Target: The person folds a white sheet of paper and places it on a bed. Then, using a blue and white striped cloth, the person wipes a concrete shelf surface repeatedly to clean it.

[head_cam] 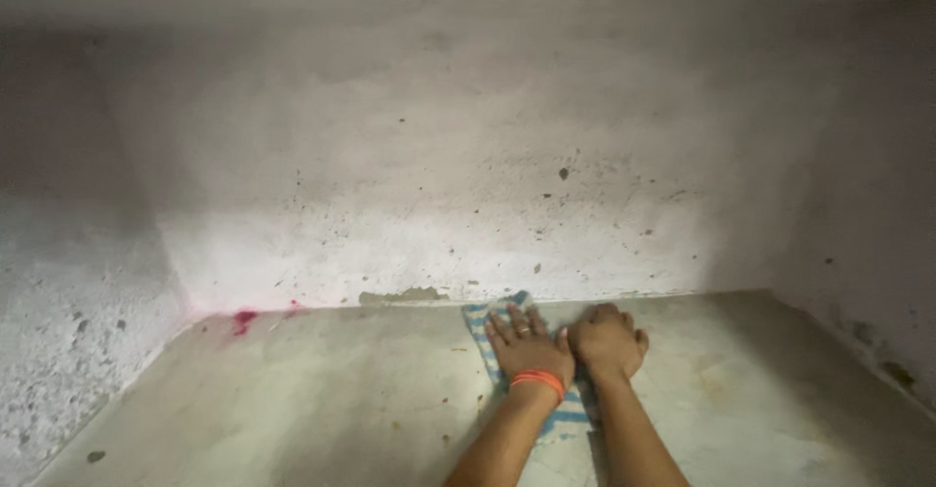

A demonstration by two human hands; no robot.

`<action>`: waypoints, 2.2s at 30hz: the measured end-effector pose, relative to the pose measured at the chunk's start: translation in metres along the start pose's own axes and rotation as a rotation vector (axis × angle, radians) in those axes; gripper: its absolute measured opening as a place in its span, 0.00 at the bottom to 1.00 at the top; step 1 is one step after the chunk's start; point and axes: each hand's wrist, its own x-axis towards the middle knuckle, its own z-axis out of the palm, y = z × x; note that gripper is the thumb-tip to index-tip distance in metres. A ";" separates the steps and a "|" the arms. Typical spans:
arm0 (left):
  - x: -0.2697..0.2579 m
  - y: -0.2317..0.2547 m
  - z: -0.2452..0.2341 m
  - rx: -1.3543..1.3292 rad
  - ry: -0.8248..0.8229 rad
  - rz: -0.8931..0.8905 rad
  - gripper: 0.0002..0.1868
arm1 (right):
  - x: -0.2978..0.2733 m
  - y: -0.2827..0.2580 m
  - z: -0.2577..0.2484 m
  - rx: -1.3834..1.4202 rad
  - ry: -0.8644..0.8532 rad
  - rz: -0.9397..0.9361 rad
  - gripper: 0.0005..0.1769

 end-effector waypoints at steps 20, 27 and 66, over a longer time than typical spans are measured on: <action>0.011 -0.193 -0.056 0.004 0.004 0.271 0.26 | 0.021 0.023 0.022 0.093 0.073 0.004 0.22; 0.002 -0.293 -0.057 0.082 0.299 -0.474 0.36 | 0.017 0.019 0.019 0.065 0.091 -0.004 0.23; 0.001 -0.379 -0.098 0.070 0.107 -0.727 0.35 | -0.057 -0.041 -0.055 -0.114 -0.039 0.000 0.16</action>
